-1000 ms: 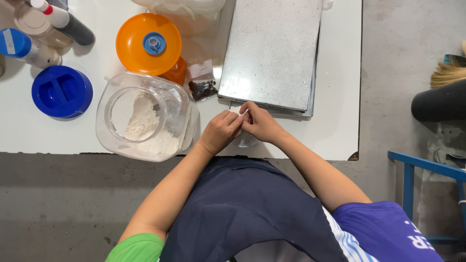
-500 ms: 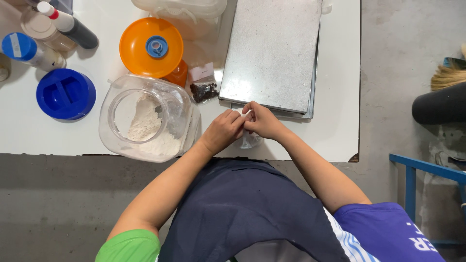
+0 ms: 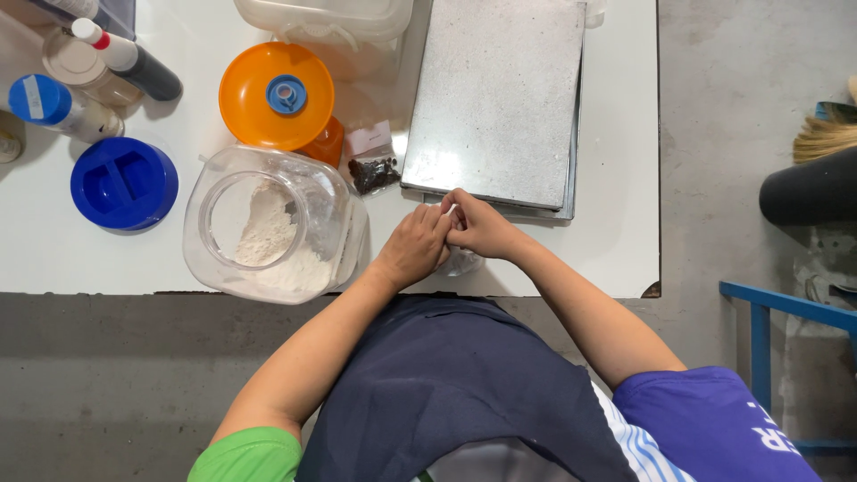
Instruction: Pouring flour from a small plastic bag into a storage container and checking ingredient bins in a bakery kitchen.
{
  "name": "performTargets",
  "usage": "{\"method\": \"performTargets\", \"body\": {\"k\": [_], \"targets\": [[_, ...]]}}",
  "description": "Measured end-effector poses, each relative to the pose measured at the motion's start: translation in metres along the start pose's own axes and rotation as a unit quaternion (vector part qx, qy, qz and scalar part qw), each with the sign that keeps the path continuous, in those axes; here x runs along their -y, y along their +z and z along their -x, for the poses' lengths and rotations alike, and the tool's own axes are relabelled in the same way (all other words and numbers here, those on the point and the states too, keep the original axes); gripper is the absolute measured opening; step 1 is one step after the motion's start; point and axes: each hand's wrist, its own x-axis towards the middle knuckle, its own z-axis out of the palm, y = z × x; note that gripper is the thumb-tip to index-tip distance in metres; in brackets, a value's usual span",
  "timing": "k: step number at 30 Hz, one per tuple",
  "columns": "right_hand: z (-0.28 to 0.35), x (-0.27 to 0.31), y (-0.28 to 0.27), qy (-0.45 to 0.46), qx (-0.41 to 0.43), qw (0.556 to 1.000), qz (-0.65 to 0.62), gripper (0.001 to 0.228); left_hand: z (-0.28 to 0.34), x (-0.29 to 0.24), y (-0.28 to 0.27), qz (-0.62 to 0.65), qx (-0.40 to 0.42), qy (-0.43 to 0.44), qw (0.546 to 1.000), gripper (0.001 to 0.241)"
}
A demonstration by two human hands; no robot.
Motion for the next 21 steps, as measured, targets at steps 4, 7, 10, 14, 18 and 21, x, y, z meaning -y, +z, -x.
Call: {"method": "performTargets", "body": {"k": [4,7,10,14,18,21], "targets": [[0.003,0.007,-0.001,-0.034,0.000,0.999,-0.001,0.035,0.001,0.003,-0.003,0.004,0.008,0.003,1.000,0.019],[0.003,0.001,-0.003,-0.042,0.009,0.999,-0.022,0.034,0.000,0.004,-0.004,0.033,0.007,0.011,0.999,0.021],[0.000,-0.012,0.000,-0.057,0.021,0.995,-0.078,0.035,0.003,0.003,-0.001,0.101,-0.023,0.005,0.995,0.023],[0.004,-0.020,0.005,-0.050,0.021,0.984,-0.168,0.033,0.007,-0.004,0.012,0.175,-0.051,-0.058,0.982,0.023],[0.002,-0.020,0.004,-0.038,0.014,0.976,-0.212,0.033,0.007,-0.005,0.018,0.188,-0.080,-0.103,0.973,0.023],[-0.002,-0.024,0.004,-0.047,0.018,0.971,-0.235,0.031,0.007,-0.006,0.015,0.177,-0.086,-0.103,0.975,0.022]]}}
